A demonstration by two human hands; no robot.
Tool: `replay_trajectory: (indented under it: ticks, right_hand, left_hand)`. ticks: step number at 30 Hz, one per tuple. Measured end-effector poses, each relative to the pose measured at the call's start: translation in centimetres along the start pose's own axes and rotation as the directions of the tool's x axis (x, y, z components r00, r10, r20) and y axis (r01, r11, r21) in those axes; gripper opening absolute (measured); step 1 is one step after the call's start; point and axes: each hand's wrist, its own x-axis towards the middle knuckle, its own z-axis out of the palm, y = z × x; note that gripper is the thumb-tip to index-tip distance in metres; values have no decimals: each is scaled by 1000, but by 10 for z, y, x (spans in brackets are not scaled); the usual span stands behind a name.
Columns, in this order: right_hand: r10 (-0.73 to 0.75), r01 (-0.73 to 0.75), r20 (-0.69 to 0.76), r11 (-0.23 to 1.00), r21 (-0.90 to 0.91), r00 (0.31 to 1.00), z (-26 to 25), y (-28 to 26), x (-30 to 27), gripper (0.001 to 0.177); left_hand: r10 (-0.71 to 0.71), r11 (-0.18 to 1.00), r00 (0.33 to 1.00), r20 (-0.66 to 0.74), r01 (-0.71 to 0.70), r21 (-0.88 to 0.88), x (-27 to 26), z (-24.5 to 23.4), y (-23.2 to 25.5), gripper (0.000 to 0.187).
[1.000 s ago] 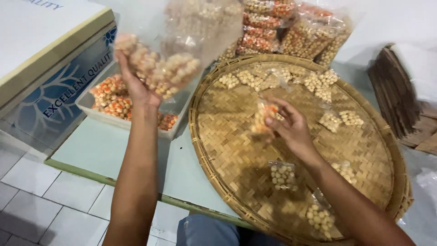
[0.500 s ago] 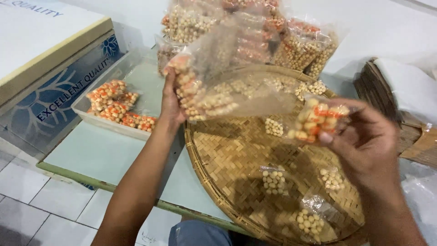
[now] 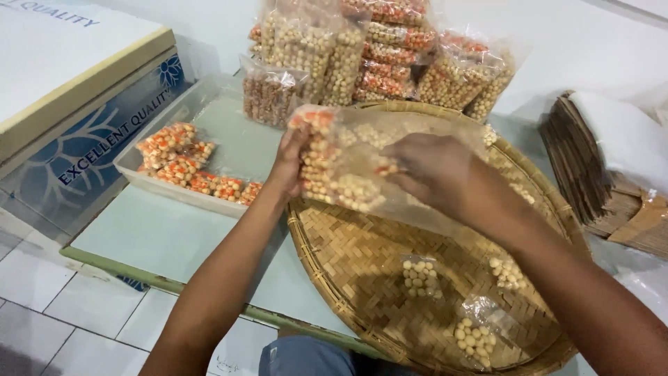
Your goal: Packaging small round snacks into individual plastic bags from a large tray and container.
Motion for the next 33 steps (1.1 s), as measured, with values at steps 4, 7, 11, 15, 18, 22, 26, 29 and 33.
replay_trajectory:
  ticks: [4,7,11,15,18,22,26,29,33]
  right_hand:
    - [-94,151,191,938,-313,977,34,11,20,25]
    - [-131,214,246,912,-349,960,39,-4,25,29]
    - [-4,-17,315,998,64,949,20,-26,26,50]
    - [82,-167,359,963,213,930,24,-4,32,53]
    - [45,-125,399,976,178,916,16,-16,38,51]
    - [17,-71,469,993,97,883,19,-27,50,55]
    - [-22,-7,391,997,72,920,20,-42,57,61]
    - [46,-63,176,994,91,983,32,-9,65,36]
    - [-303,274,59,918,285,951,-8,-22,63,23]
  left_hand:
    - [42,996,997,-64,-37,78,8,-9,-17,54]
    - [44,996,998,-55,-39,83,2,-3,-18,53]
    - [26,997,997,-68,-21,78,15,-26,-20,59]
    - [59,996,995,-80,-54,67,1,1,10,61]
    - [63,997,993,-95,-57,60,5,-9,12,63]
    - [83,994,995,-60,-79,69,8,-12,8,68]
    - [92,995,993,-72,-88,53,1,-2,17,71]
    - [137,990,986,-93,-133,53,10,-27,15,72]
    - [140,990,963,-230,-144,-2,2,-8,50,74]
